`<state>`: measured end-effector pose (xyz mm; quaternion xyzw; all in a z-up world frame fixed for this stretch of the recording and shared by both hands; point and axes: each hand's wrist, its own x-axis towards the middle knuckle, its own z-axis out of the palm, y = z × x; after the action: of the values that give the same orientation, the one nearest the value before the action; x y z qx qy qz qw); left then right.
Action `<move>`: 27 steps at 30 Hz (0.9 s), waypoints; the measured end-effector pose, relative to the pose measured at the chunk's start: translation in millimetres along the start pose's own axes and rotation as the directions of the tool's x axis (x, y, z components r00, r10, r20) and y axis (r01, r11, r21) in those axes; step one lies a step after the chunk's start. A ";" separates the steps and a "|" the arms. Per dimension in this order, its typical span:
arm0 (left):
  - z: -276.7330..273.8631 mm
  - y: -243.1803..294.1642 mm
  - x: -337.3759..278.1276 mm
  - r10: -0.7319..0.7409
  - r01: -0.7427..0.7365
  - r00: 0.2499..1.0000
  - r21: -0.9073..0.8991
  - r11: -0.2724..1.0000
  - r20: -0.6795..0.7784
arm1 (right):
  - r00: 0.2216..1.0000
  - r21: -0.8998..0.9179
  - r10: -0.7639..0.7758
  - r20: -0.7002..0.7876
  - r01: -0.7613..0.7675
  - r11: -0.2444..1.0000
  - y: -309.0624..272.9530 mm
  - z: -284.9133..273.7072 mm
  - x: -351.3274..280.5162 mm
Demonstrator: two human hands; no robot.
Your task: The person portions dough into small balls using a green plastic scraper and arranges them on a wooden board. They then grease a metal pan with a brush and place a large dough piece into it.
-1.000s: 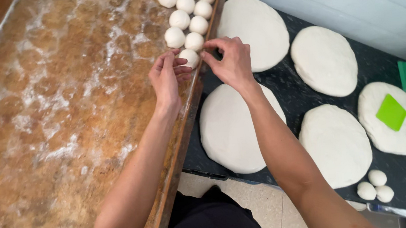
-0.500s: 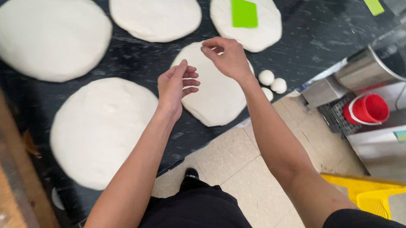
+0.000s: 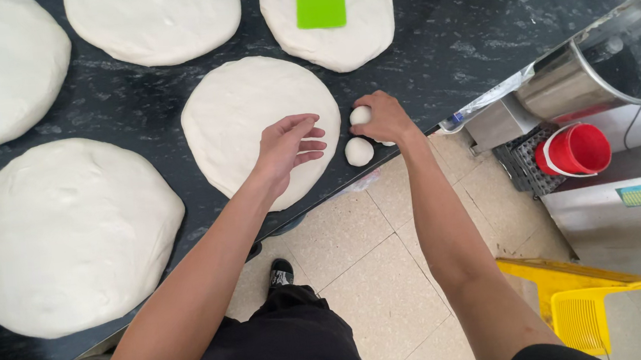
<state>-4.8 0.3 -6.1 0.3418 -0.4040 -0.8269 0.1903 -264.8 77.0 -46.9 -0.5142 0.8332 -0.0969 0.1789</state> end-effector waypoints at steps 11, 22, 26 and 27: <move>-34.8 15.9 -17.0 0.088 -0.096 0.992 -0.081 0.992 -0.090 | 0.961 0.207 -0.253 -0.113 0.271 0.940 -141.4 -65.8 -38.7; -221.7 81.5 -153.2 0.448 -0.533 0.757 -0.051 0.845 -0.476 | 0.683 0.301 -0.725 -0.087 0.712 0.635 -419.3 6.6 -59.4; -290.0 89.9 -224.8 0.466 -0.538 0.620 0.092 0.838 -0.631 | 0.560 0.412 -0.818 -0.128 0.781 0.470 -512.2 43.4 -75.4; -308.3 91.3 -239.3 0.466 -0.561 0.553 0.105 0.821 -0.690 | 0.555 0.463 -0.823 -0.123 0.765 0.447 -534.1 53.8 -80.2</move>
<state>386.4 -79.1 29.6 0.4776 -0.3317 -0.5699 0.5806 228.4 -91.9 104.2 -0.7891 0.4323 -0.3350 0.2797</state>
